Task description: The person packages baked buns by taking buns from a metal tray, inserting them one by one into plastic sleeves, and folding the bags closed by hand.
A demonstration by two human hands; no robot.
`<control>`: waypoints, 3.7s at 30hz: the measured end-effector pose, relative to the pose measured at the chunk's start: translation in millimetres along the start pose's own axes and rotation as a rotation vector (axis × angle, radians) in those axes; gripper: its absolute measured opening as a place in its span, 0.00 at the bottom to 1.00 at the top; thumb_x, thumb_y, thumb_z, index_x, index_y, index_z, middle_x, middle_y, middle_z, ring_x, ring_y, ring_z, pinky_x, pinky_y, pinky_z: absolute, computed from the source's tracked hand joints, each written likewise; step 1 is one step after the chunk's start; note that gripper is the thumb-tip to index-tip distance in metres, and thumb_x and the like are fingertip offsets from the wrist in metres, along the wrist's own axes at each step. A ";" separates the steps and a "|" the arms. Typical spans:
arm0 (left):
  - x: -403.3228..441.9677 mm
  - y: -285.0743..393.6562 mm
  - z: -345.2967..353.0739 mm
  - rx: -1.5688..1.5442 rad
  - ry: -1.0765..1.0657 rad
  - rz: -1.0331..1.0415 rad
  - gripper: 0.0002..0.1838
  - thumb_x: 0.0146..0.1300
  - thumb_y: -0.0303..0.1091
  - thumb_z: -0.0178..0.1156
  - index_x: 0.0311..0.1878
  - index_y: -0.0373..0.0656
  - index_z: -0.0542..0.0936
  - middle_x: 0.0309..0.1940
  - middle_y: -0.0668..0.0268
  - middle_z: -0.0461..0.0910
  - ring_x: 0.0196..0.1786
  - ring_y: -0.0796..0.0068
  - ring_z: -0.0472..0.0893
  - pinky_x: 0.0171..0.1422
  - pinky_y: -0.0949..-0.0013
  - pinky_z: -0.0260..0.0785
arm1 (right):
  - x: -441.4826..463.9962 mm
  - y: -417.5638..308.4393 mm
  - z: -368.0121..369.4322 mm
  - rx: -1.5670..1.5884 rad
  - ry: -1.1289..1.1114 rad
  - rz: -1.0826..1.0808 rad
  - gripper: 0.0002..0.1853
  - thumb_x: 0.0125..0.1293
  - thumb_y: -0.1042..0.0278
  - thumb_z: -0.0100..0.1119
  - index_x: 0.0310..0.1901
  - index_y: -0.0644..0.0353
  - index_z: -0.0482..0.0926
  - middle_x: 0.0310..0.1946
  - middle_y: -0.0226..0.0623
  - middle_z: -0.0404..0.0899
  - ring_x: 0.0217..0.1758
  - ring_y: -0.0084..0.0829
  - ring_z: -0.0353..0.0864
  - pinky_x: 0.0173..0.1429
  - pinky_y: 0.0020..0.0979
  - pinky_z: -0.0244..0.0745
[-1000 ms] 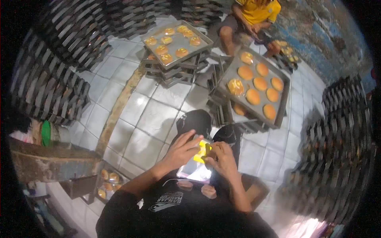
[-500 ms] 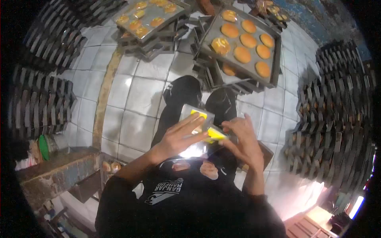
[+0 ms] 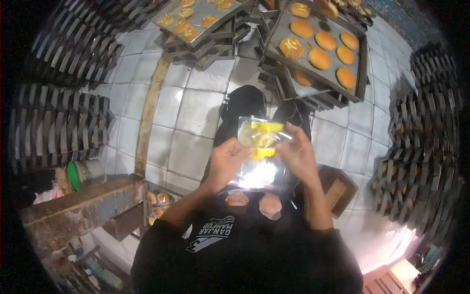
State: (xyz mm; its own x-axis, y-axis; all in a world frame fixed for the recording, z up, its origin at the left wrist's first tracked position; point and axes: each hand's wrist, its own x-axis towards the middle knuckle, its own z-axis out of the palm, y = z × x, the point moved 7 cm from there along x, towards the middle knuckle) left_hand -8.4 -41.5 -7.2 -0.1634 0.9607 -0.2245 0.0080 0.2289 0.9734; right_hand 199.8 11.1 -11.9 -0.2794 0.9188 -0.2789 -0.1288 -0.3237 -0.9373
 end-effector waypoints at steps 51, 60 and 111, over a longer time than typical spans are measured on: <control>135.4 20.8 37.5 -0.925 -0.033 -0.421 0.20 0.73 0.45 0.63 0.59 0.42 0.77 0.58 0.57 0.82 0.62 0.62 0.80 0.69 0.52 0.74 | 6.3 -115.8 59.6 -0.921 -0.058 -1.061 0.22 0.49 0.77 0.74 0.48 0.63 0.80 0.51 0.47 0.81 0.56 0.49 0.84 0.62 0.42 0.81; 75.8 36.3 40.0 -1.040 -0.143 -0.404 0.20 0.76 0.47 0.54 0.59 0.43 0.80 0.56 0.61 0.85 0.57 0.64 0.84 0.67 0.56 0.74 | -0.1 -100.5 83.9 -1.163 0.186 -1.064 0.23 0.50 0.75 0.67 0.51 0.61 0.80 0.55 0.43 0.83 0.64 0.45 0.81 0.78 0.57 0.58; 95.2 43.8 -4.6 -0.383 -0.174 0.067 0.17 0.80 0.38 0.54 0.59 0.37 0.83 0.50 0.61 0.87 0.56 0.70 0.84 0.66 0.67 0.73 | 73.4 -76.7 45.1 -0.562 0.122 -0.235 0.12 0.75 0.63 0.60 0.46 0.66 0.84 0.30 0.44 0.82 0.35 0.33 0.85 0.41 0.31 0.77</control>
State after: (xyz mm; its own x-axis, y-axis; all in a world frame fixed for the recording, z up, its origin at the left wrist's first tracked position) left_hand -28.1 59.2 14.4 -0.0057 0.9911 -0.1328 -0.3597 0.1218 0.9251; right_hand 146.3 93.1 49.0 -0.1891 0.9810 -0.0425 0.3564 0.0283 -0.9339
